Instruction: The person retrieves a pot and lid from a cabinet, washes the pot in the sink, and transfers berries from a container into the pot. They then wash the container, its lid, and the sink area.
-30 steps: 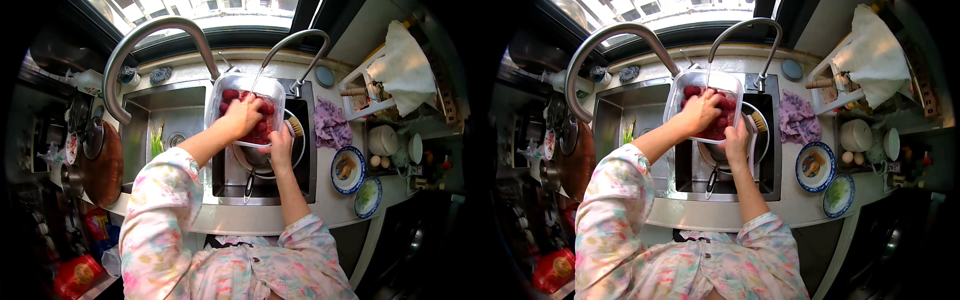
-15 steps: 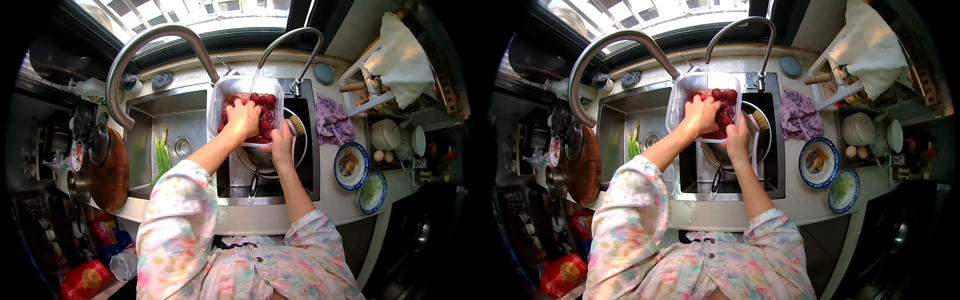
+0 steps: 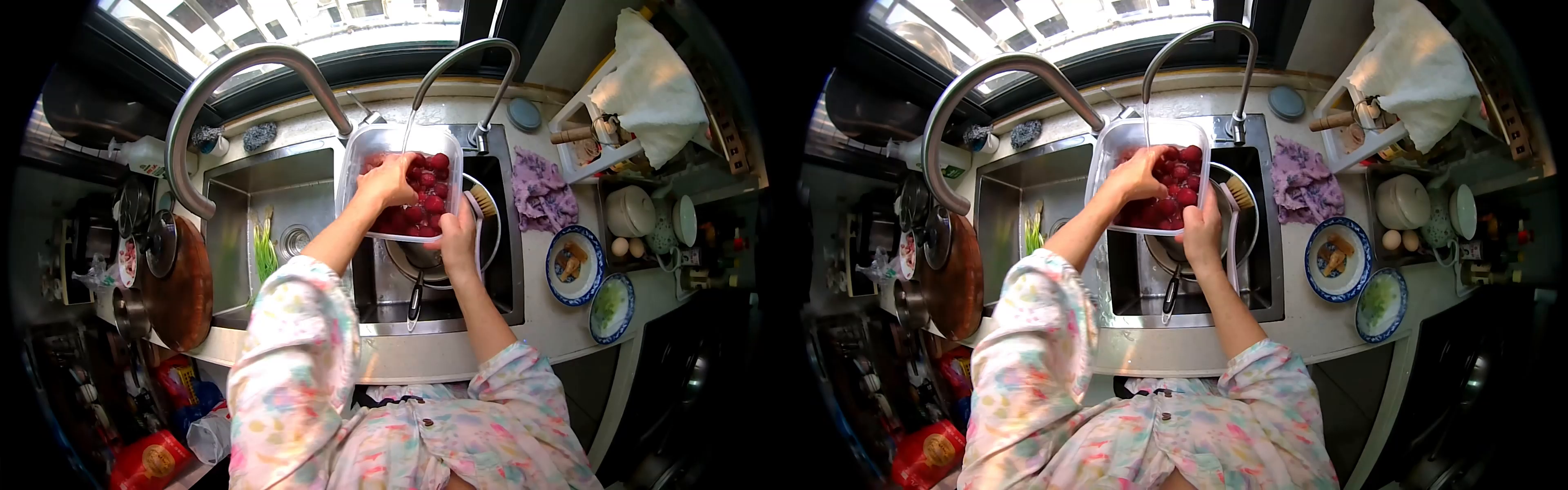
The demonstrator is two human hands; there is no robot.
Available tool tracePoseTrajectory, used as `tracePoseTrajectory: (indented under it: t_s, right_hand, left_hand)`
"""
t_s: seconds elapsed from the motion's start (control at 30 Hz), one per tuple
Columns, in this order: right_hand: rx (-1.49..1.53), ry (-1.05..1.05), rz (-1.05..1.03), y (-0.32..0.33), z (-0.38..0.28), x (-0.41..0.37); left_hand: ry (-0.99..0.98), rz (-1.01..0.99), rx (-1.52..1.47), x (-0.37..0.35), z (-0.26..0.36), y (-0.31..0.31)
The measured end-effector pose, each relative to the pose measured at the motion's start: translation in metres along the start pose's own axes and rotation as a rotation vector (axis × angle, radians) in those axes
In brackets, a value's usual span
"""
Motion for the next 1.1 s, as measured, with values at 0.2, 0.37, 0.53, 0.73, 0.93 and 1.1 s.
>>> tracePoseTrajectory:
  t_s: [0.2,0.37,0.53,0.73,0.93,1.1]
  right_hand:
    - [-0.054,-0.016,-0.045,0.004,-0.013,0.000]
    - [-0.031,-0.008,-0.033,0.005,-0.013,-0.001]
    - [-0.155,0.017,-0.019,0.013,-0.012,0.006]
    - [-0.815,0.681,0.429,0.050,-0.048,0.091]
    - [-1.739,0.475,0.455,0.022,-0.068,0.128]
    - [-1.944,0.706,0.570,0.026,-0.045,0.150]
  left_hand:
    - [-0.214,0.055,0.020,-0.037,0.007,0.009]
    - [0.008,0.615,0.082,-0.081,-0.011,0.035]
    - [0.435,0.373,-1.199,-0.095,-0.037,-0.013]
    - [0.389,0.536,-1.224,-0.101,-0.028,-0.018]
    - [0.283,0.714,-1.158,-0.139,-0.020,-0.020]
    - [0.198,0.836,-1.205,-0.173,-0.031,-0.029]
Point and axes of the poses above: each hand's wrist, its own x-axis towards the middle knuckle, its own y-axis out of the back of the hand, z = x × y, the point moved 3 cm from there along x, towards the middle knuckle, and after that the axes turned 15 degrees about -y, right-handed, at the moved point
